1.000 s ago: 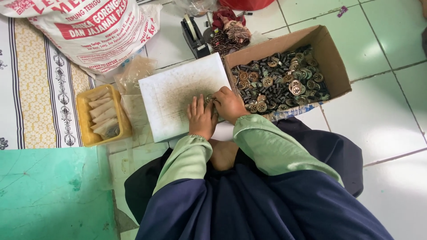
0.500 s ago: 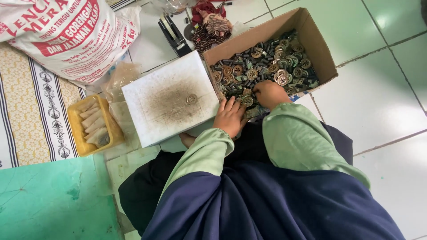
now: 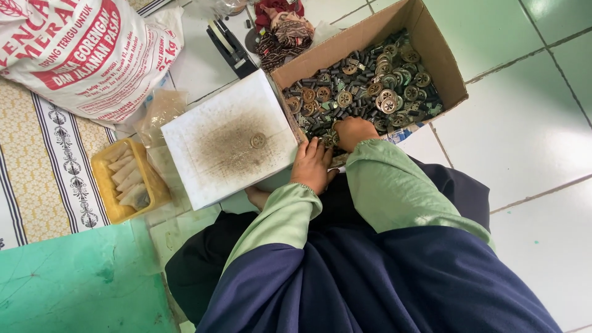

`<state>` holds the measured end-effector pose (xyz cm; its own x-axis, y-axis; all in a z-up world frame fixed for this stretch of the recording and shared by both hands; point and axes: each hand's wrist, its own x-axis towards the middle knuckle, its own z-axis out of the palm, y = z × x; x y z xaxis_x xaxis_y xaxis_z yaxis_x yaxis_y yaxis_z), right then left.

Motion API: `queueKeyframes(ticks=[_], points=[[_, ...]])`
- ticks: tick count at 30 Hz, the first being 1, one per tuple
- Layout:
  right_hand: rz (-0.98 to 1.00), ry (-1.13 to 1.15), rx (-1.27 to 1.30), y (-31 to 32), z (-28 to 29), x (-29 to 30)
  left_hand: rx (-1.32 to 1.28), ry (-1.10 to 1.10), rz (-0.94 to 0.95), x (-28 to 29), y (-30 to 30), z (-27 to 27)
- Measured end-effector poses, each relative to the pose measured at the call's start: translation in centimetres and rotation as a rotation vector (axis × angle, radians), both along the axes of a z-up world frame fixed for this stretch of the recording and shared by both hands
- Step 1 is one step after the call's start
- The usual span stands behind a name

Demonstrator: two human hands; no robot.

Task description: Picking small metal decorative parts from a cardboard box and placing them into small plastic bags for packaging.

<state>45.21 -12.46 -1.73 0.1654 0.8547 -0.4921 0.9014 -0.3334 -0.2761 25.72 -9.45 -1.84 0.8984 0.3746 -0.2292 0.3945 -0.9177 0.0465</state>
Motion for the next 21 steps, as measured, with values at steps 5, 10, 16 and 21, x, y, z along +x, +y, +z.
queueKeyframes(ticks=[5,10,16,21], points=[[-0.093,0.175,-0.023,0.3,-0.9,0.0,0.002,0.022,0.001,0.0,-0.2,0.5],[-0.060,0.080,0.044,0.0,0.6,0.9,0.012,0.029,-0.007,-0.1,-0.2,1.0],[0.056,-0.157,0.067,0.2,0.4,0.4,0.014,0.020,-0.012,-0.1,-0.2,0.4],[0.059,-0.054,0.054,-0.2,4.2,-0.2,0.019,-0.027,-0.016,-0.2,-0.1,-0.3]])
